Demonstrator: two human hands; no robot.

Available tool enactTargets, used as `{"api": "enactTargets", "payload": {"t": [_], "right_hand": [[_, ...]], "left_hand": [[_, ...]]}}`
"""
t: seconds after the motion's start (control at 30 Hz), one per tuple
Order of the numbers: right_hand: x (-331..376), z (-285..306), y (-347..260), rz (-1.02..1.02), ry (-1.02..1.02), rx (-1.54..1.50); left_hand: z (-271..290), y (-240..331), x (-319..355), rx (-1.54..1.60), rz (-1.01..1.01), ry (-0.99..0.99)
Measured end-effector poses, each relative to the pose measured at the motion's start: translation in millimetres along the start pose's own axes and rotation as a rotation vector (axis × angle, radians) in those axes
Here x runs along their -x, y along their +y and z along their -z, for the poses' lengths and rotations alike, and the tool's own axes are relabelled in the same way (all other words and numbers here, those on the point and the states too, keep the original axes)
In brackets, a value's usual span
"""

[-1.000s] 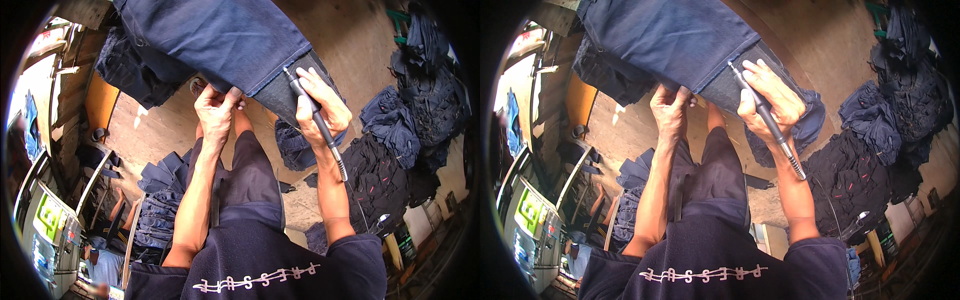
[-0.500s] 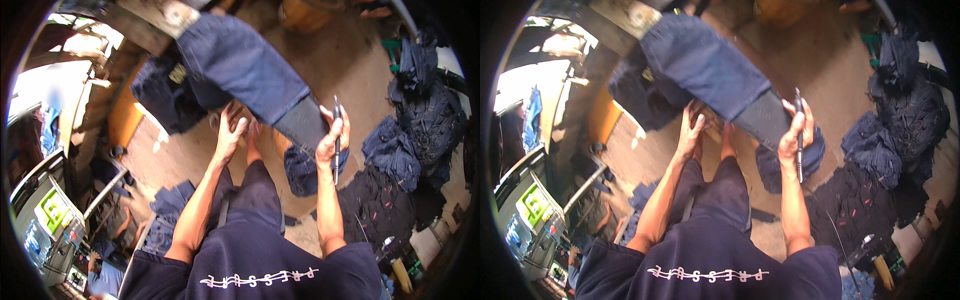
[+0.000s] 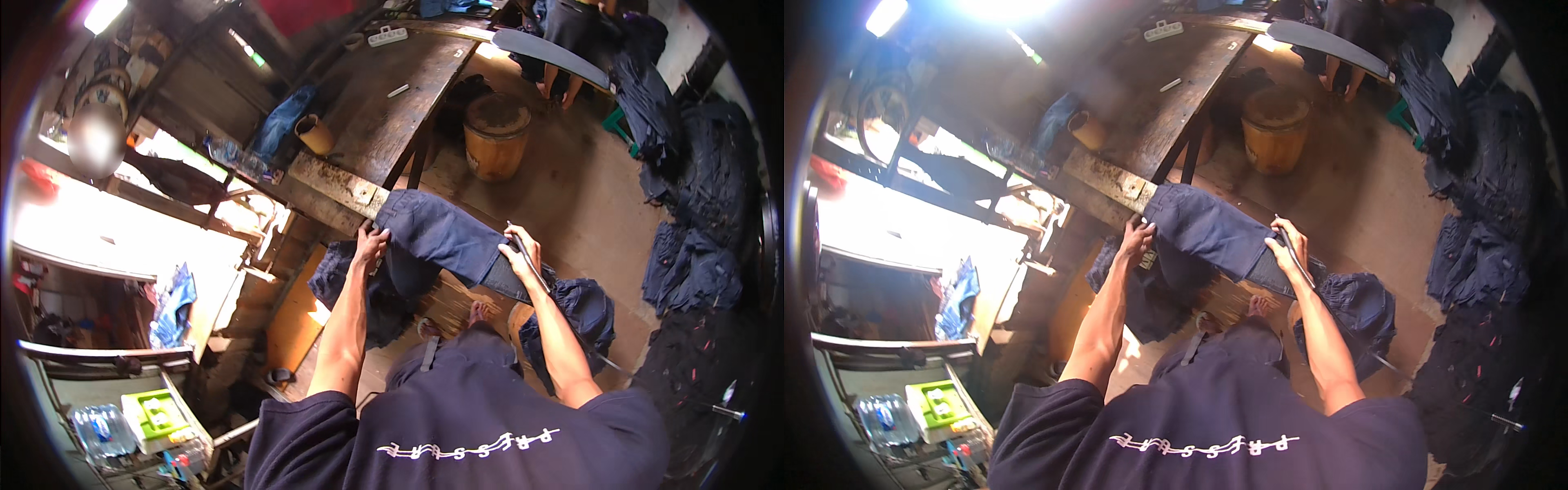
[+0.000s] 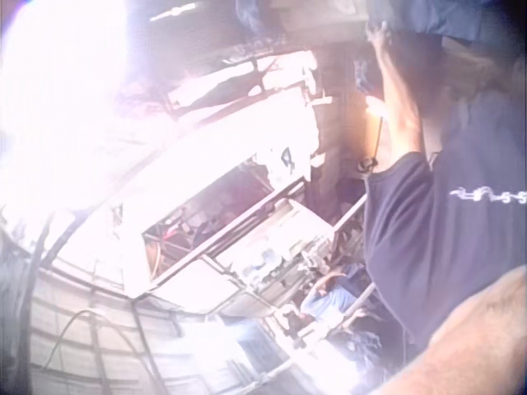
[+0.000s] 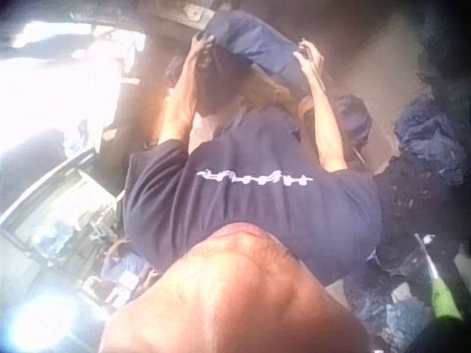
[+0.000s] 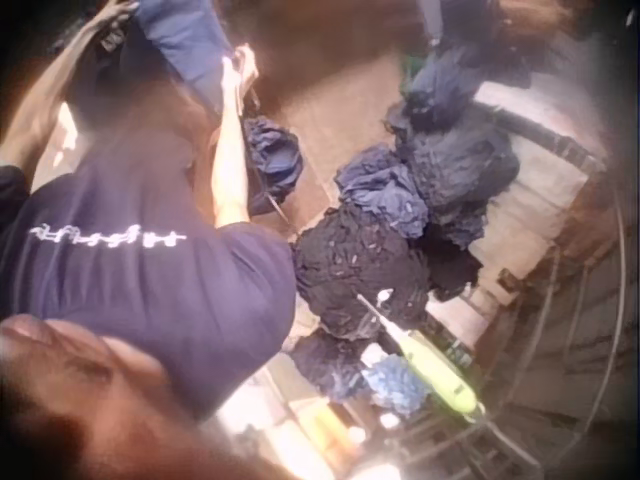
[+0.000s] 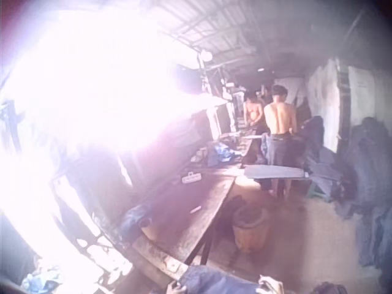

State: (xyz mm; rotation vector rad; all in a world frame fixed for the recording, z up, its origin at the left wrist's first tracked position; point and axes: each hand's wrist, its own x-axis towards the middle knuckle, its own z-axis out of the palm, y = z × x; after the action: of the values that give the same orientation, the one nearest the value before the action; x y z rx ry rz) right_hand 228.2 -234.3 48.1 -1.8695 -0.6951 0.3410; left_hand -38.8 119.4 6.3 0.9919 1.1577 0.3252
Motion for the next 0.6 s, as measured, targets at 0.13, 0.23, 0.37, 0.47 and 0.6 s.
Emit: {"api": "enactTargets", "payload": {"t": [0.13,0.23,0.37,0.47,0.6], "right_hand": [[5,31,14,-0.146,0.039,0.019],[-7,26,12,0.072,0.025,-0.102],[-15,22,12,-0.073,-0.051,-0.05],[2,58,31,-0.039,0.067,-0.096],[34,161,83,-0.2,0.187,0.114]], "left_hand": [[15,4,5,-0.337,-0.008,-0.084],[10,4,14,-0.801,-0.237,-0.062],[-12,22,49,-1.031,-0.989,0.129],[-37,38,88,-1.149,-0.894,0.045],[-153,-16,112,-1.055,-1.049,-0.034]]}}
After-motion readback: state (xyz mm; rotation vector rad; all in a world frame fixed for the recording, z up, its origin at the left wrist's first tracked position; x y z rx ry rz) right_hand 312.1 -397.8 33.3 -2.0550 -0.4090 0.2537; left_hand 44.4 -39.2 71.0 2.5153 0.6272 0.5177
